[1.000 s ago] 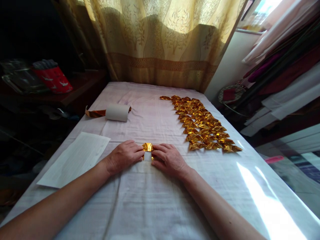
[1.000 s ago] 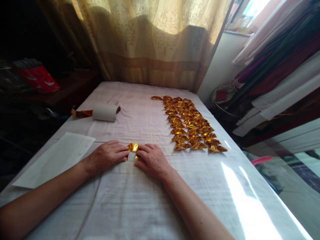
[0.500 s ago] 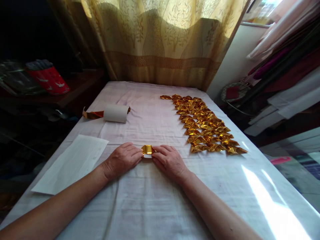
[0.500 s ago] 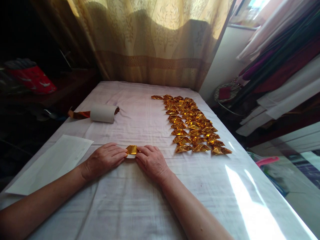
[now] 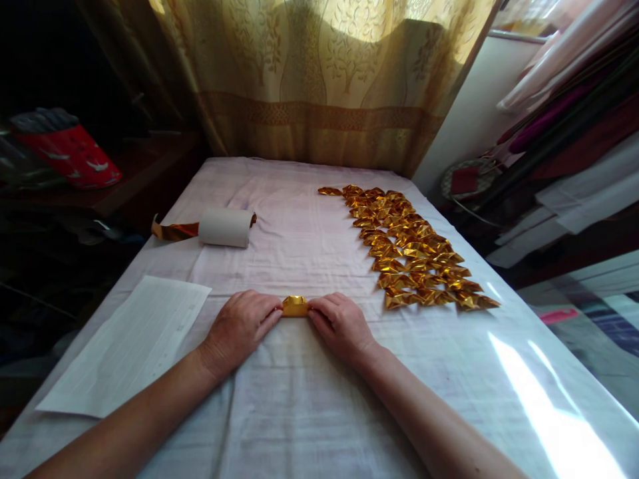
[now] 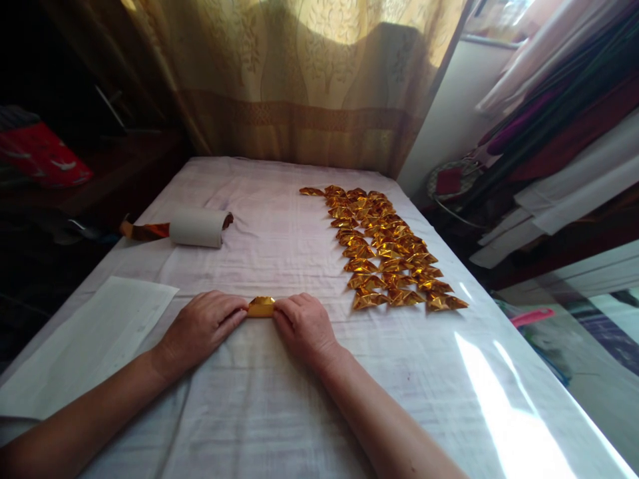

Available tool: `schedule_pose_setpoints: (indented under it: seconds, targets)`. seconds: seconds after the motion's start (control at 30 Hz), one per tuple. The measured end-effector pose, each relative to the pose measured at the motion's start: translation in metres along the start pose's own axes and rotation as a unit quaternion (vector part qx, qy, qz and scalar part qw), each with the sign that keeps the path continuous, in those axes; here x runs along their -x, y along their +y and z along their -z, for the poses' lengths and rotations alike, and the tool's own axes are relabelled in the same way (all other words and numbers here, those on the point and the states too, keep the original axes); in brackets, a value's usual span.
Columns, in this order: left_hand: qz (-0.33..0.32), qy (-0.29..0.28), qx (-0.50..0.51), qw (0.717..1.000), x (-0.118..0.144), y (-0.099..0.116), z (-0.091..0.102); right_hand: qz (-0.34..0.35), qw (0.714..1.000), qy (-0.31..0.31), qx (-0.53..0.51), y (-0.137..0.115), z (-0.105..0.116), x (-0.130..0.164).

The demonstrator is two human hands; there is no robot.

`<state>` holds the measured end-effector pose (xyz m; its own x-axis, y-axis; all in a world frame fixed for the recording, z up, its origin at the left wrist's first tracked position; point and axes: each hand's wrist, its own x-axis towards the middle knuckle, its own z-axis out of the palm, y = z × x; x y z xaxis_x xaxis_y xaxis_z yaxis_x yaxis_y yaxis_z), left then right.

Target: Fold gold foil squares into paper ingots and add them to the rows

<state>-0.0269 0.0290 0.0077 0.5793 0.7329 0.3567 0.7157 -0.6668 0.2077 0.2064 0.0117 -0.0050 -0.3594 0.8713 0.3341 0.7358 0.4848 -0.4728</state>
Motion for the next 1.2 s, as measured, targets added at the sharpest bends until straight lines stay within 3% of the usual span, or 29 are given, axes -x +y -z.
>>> schedule_pose_setpoints:
  seconds: [0.2, 0.53, 0.73, 0.87, 1.0, 1.2]
  targets:
    - [0.034, -0.002, -0.012, 0.999, -0.006, 0.002, -0.006, -0.055, 0.998, 0.021, 0.017, -0.004, -0.006, -0.002]
    - [0.030, 0.023, -0.027, 0.999, -0.005, 0.004, -0.012, -0.081, 0.994, 0.035, 0.066, -0.006, -0.012, -0.004]
    - [0.007, 0.003, -0.028, 1.000, -0.002, 0.004, -0.014, -0.088, 0.992, 0.010, 0.092, -0.006, -0.012, -0.006]
    - [0.023, -0.016, -0.015, 0.999, -0.003, 0.005, -0.014, -0.052, 0.994, 0.012, 0.094, -0.008, -0.011, -0.004]
    - [0.032, -0.035, 0.005, 0.999, -0.004, 0.005, -0.012, -0.018, 0.990, -0.065, 0.120, -0.020, -0.012, -0.003]
    - [0.045, -0.037, 0.030, 0.998, -0.005, 0.004, -0.011, -0.047, 0.977, -0.157, 0.133, -0.029, -0.014, -0.007]
